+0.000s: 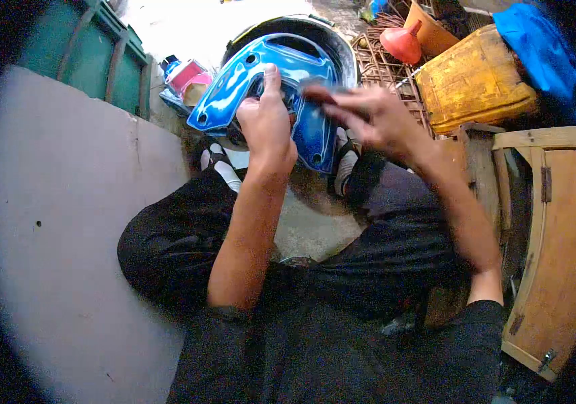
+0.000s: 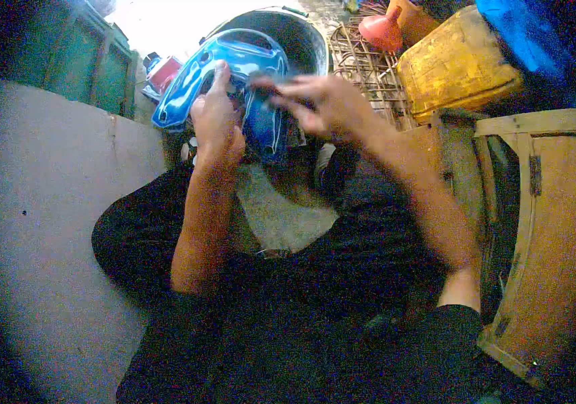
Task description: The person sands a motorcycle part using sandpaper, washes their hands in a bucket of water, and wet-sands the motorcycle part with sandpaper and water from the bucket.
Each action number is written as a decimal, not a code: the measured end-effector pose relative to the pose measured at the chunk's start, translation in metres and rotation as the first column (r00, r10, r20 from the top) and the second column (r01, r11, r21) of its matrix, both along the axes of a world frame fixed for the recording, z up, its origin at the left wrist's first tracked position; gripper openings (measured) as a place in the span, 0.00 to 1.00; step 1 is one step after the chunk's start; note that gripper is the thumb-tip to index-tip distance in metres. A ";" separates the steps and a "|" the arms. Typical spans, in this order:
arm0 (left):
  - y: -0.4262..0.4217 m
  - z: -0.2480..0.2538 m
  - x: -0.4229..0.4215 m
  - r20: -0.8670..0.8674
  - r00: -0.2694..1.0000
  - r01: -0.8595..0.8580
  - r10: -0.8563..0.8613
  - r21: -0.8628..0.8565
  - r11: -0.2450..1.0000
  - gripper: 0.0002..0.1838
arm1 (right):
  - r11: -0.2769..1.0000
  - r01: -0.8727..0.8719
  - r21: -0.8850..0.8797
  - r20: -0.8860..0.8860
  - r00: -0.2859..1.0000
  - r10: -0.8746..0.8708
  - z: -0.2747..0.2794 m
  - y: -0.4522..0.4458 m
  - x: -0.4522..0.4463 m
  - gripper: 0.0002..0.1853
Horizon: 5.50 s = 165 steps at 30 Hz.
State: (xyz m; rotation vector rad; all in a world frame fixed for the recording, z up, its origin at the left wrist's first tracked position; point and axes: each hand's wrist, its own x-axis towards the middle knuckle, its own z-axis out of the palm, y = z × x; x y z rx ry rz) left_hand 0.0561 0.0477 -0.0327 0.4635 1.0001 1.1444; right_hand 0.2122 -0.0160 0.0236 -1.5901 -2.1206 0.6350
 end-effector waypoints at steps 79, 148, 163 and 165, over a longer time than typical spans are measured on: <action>-0.001 -0.001 0.005 -0.107 0.984 -0.157 0.146 -0.112 0.981 0.24 | 0.968 -0.148 -0.205 -0.208 0.973 0.104 0.025 -0.013 -0.003 0.11; 0.008 -0.026 0.000 0.253 0.967 0.042 -0.015 -0.103 0.994 0.19 | 0.948 -0.115 -0.298 -0.201 0.978 0.055 0.028 -0.008 0.011 0.16; 0.002 -0.015 0.003 0.241 0.966 0.116 -0.097 -0.065 0.991 0.19 | 0.991 -0.032 -0.129 -0.300 0.954 -0.008 0.025 -0.007 0.016 0.16; 0.004 -0.016 -0.001 0.254 0.962 0.127 -0.101 -0.088 0.988 0.19 | 0.985 -0.079 -0.151 -0.340 0.940 0.023 0.024 -0.007 0.011 0.16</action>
